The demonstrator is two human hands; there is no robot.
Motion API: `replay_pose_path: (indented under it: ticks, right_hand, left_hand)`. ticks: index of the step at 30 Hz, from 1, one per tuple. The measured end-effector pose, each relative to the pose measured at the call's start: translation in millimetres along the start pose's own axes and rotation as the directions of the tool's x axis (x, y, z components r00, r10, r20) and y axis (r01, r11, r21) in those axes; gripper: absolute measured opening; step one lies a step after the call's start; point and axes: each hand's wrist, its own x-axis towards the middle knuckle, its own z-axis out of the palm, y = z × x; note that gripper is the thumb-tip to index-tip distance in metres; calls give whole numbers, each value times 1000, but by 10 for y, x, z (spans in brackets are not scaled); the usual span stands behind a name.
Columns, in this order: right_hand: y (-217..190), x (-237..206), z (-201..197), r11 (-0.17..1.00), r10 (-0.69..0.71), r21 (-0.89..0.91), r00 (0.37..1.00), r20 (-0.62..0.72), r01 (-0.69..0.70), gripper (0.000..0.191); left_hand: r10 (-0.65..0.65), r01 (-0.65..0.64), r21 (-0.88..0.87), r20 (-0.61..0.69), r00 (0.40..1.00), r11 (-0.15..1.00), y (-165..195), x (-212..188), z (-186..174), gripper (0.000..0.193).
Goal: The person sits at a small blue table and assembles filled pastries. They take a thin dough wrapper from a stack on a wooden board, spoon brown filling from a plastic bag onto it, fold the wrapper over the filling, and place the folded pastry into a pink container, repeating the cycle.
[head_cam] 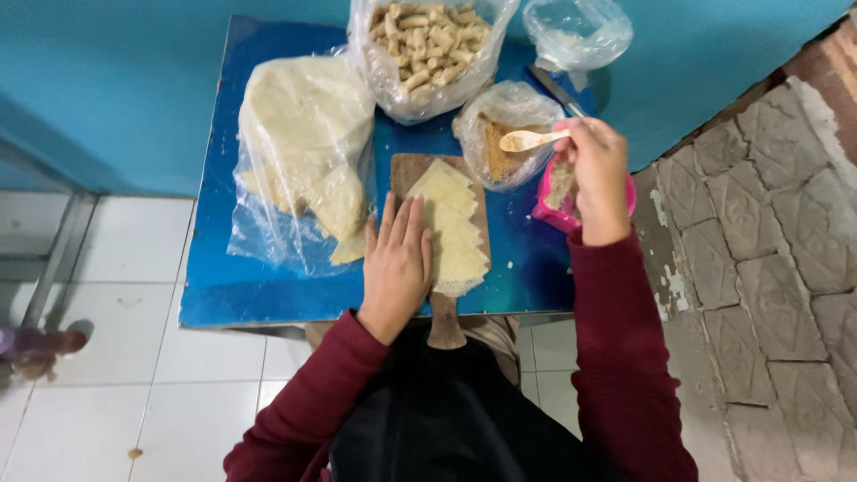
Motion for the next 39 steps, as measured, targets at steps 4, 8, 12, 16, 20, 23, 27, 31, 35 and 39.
replay_pose_path:
  ticks: [4, 8, 12, 16, 20, 23, 27, 31, 35, 39]
  right_hand:
    - [-63, -472, -38, 998, -5, 64, 999, 46, 2, 19]
    - [-122, -1069, -17, 998, 18, 54, 994, 109, -24, 23]
    - [-174, -1530, 94, 998, 67, -14, 984, 165, -66, 25]
    - [-276, -1785, 198, 986, -3, -165, 978, 209, 38, 26]
    - [-402, -1869, 252, 872, -184, -395, 940, 286, 290, 25]
    - [-464, -1921, 251, 712, -346, -485, 854, 388, 509, 17]
    - [-442, -2021, 217, 530, -469, -489, 720, 512, 693, 15]
    - [-319, -2057, 241, 305, -584, -454, 541, 605, 837, 24]
    - [-291, -2116, 154, 152, -607, -446, 439, 662, 882, 21]
    - [-249, -1999, 95, 119, -681, -521, 451, 576, 845, 18]
  left_hand:
    - [34, -50, -107, -144, 989, 993, 33, -40, -186, 42]
    - [-22, 3, -153, -124, 992, 988, 99, -169, -400, 23]
    - [-98, 101, -142, 26, 995, 985, 158, -291, -530, 9]
    - [-76, 86, -97, 102, 992, 992, 167, -306, -550, 17]
    - [-49, 57, -79, 92, 995, 995, 179, -284, -532, 17]
    - [-81, 89, -66, 124, 989, 994, 194, -279, -518, 15]
    - [-103, 112, -67, 129, 986, 991, 206, -276, -500, 14]
    - [-104, 112, -51, 141, 985, 992, 204, -276, -507, 15]
    - [-112, 118, -40, 127, 986, 992, 211, -279, -493, 16]
    - [-106, 113, -53, 119, 987, 992, 208, -296, -467, 12]
